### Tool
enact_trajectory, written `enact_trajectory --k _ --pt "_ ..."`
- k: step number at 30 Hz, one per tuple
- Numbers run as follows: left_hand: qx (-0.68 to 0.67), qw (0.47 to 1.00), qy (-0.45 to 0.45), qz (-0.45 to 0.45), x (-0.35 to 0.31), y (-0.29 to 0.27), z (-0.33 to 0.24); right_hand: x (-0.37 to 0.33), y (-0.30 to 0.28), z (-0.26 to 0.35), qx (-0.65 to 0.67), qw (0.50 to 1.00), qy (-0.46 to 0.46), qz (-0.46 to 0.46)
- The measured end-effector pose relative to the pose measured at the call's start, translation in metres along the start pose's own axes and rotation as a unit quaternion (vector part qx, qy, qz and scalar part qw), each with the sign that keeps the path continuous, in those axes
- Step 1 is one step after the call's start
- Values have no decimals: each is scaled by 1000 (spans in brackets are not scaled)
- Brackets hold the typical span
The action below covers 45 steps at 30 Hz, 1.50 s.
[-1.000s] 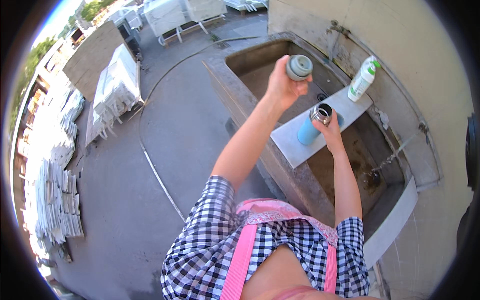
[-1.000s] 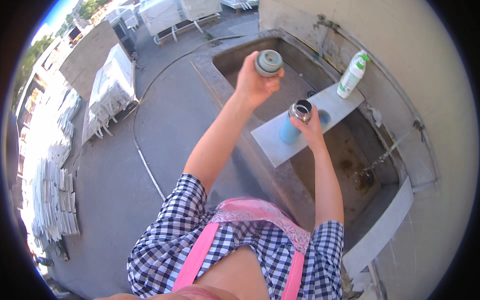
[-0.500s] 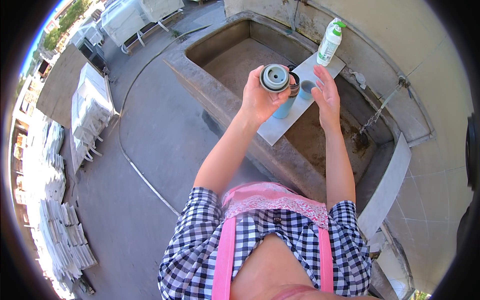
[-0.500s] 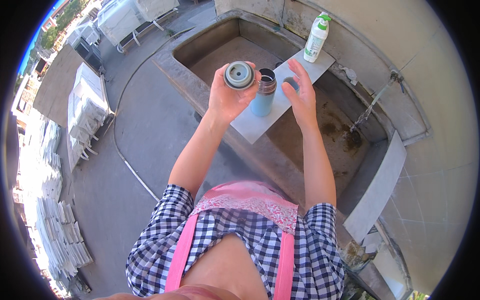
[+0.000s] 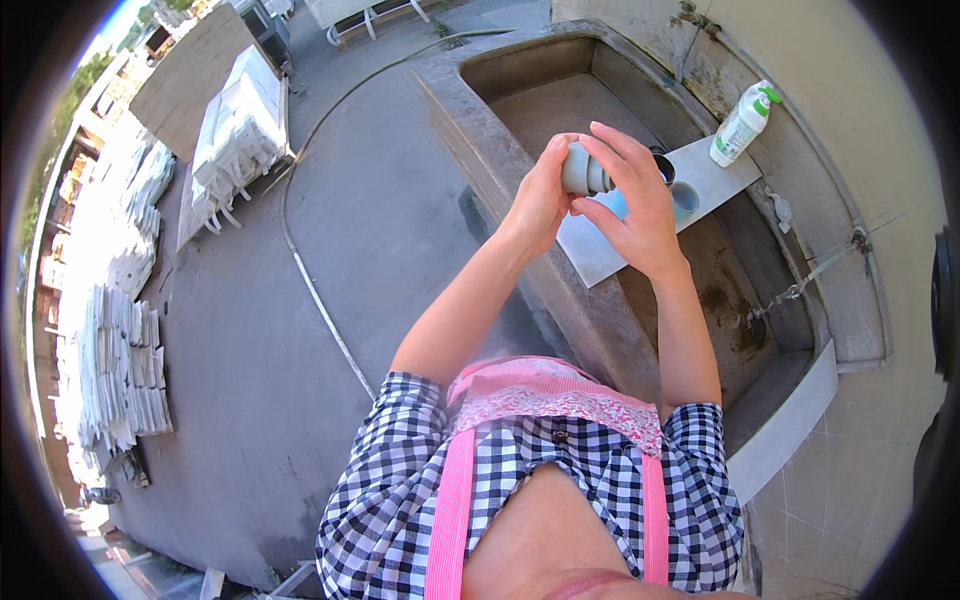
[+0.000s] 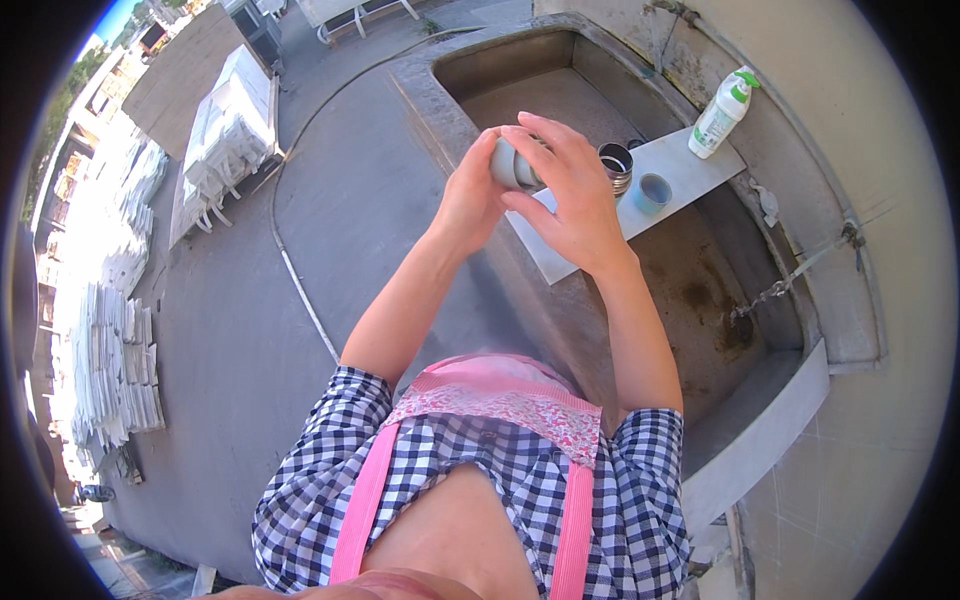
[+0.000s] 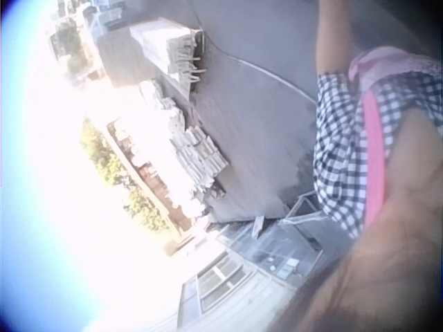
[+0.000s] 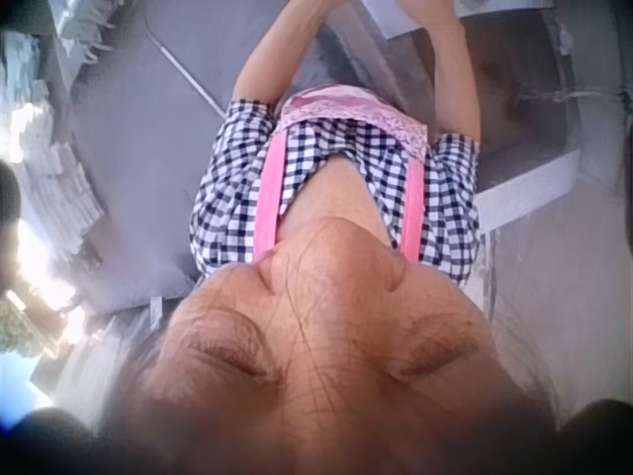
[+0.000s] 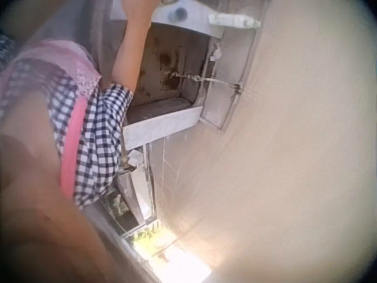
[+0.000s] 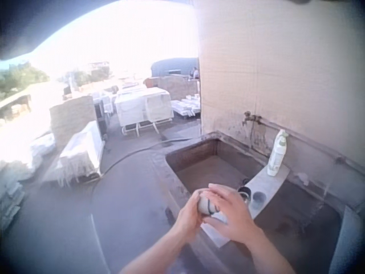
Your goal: The person opens a blue thermos bottle, rinses the lid under a running tap, and fills the bottle with water. They then close the bottle and walk away from the sink area.
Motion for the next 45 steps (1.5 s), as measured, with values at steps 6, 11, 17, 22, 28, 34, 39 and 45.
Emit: enact_trajectory --k 6,11,17,22,28,34,39,45 --pt "39 994 100 3 -18 -10 1 11 45 11 -20 989 -81 -123" --pt "134 949 284 -2 -20 -8 4 24 61 34 176 975 11 -132" --pt "422 741 516 -84 -42 -14 -34 44 66 74 507 802 315 -27" --pt "494 686 529 -81 -50 -24 -61 43 73 92 514 818 258 -23" --pt "225 914 327 -82 -46 -35 -82 34 77 87 89 989 -75 -89" --pt "15 992 108 -59 -37 -47 -66 46 82 56 -20 957 -272 -96" --pt "-111 993 41 -21 -39 -29 -54 55 75 63 107 974 -159 -117" --pt "312 884 343 -59 -44 -13 -54 64 65 80 443 860 244 -72"
Point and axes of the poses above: each hand's wrist, its own x-axis towards the middle knuckle, its own y-axis out of the palm, z = x × y, the point moved 1 cm from there along x, towards the middle knuckle, and after that the axes turned 14 degrees about -x, right-handed, at the moved point
